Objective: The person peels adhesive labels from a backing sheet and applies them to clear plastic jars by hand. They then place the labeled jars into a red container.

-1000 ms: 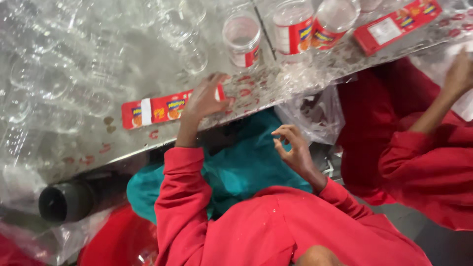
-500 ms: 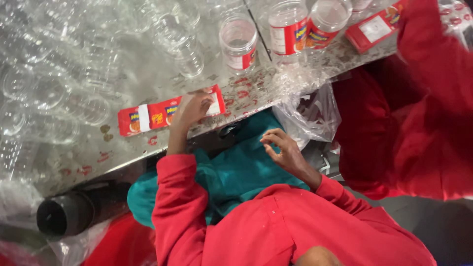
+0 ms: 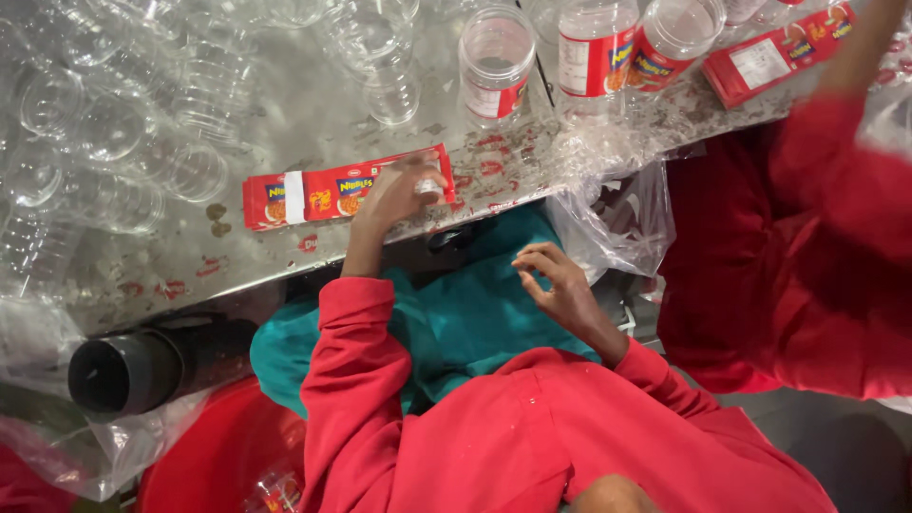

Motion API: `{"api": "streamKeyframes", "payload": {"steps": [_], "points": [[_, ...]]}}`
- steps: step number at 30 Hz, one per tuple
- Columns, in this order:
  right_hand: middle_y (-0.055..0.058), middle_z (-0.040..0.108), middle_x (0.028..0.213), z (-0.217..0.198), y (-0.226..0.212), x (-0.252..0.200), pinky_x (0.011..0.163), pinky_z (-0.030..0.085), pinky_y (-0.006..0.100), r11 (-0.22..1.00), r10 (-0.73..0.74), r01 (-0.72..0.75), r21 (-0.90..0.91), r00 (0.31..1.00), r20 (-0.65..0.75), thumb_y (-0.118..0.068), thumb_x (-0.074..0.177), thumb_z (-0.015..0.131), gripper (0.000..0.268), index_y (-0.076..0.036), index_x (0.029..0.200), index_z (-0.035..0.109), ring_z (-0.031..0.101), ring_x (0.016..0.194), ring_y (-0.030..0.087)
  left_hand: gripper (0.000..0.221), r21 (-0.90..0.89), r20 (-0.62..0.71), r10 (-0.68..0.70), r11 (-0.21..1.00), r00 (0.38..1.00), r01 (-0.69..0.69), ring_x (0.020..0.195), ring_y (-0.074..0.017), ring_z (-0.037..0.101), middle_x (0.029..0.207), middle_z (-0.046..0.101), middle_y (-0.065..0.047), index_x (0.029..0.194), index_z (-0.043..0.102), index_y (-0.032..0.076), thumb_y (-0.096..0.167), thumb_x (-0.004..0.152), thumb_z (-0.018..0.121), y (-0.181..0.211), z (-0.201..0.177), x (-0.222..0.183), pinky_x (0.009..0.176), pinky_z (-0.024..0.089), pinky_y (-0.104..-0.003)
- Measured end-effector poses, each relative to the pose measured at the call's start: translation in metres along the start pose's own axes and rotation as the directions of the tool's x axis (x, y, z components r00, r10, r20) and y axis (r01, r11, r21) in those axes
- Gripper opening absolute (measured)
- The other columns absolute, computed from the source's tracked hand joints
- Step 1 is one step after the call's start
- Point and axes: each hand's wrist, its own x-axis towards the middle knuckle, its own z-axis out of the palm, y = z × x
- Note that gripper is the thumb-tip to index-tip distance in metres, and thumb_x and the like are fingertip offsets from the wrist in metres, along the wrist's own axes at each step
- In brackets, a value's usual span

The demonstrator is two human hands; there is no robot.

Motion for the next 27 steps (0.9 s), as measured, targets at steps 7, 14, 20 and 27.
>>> {"api": "streamKeyframes", "payload": {"steps": [7,14,20,27], "points": [[0.008,0.066,0.114,-0.001,-0.002,0.005,0.083,0.058,0.033,0.997,-0.055,0.059,0.052,0.996,-0.065,-0.002,0.089,0.072,0.024,-0.007,0.112,0.069,0.07,0.094,0.022,0.007,-0.195,-0.59,-0.323,0.947,0.74,0.257,0.09,-0.0257,0.072,0.111,0.073,-0.012,0.101,0.068,0.006,0.005,0.095,0.068,0.013,-0.004,-0.001,0.08,0.057,-0.037],[0.014,0.065,0.124,-0.011,-0.017,0.012,0.097,0.054,0.039,0.945,-0.296,0.227,-0.237,0.899,-0.323,-0.003,0.091,0.073,0.025,-0.006,0.116,0.069,0.065,0.113,0.034,0.01,-0.245,-0.359,-0.146,0.968,0.922,0.057,0.085,-0.0274,0.069,0.096,0.069,-0.01,0.104,0.065,0.007,0.012,0.096,0.069,0.136,0.058,0.0,0.073,0.054,-0.035],[0.012,0.066,0.137,0.005,0.013,0.014,0.105,0.054,0.04,0.998,-0.057,0.049,-0.039,0.976,-0.212,-0.011,0.1,0.07,0.032,-0.005,0.132,0.067,0.065,0.127,0.03,0.014,-0.463,-0.335,-0.388,0.862,0.859,0.209,0.076,-0.0206,0.071,0.089,0.071,-0.01,0.102,0.069,0.004,0.017,0.097,0.071,0.154,0.102,-0.029,0.071,0.056,-0.032],[0.023,0.051,0.151,0.054,0.069,0.082,0.115,0.03,0.053,0.847,-0.279,0.271,-0.457,0.959,0.053,-0.033,0.09,0.072,0.065,-0.004,0.145,0.053,0.042,0.142,0.04,0.006,-0.644,-0.556,-0.657,0.728,0.509,0.237,0.072,-0.0031,0.053,0.082,0.062,0.006,0.099,0.07,0.003,0.008,0.099,0.067,0.134,0.009,-0.119,0.063,0.043,-0.022]]}}
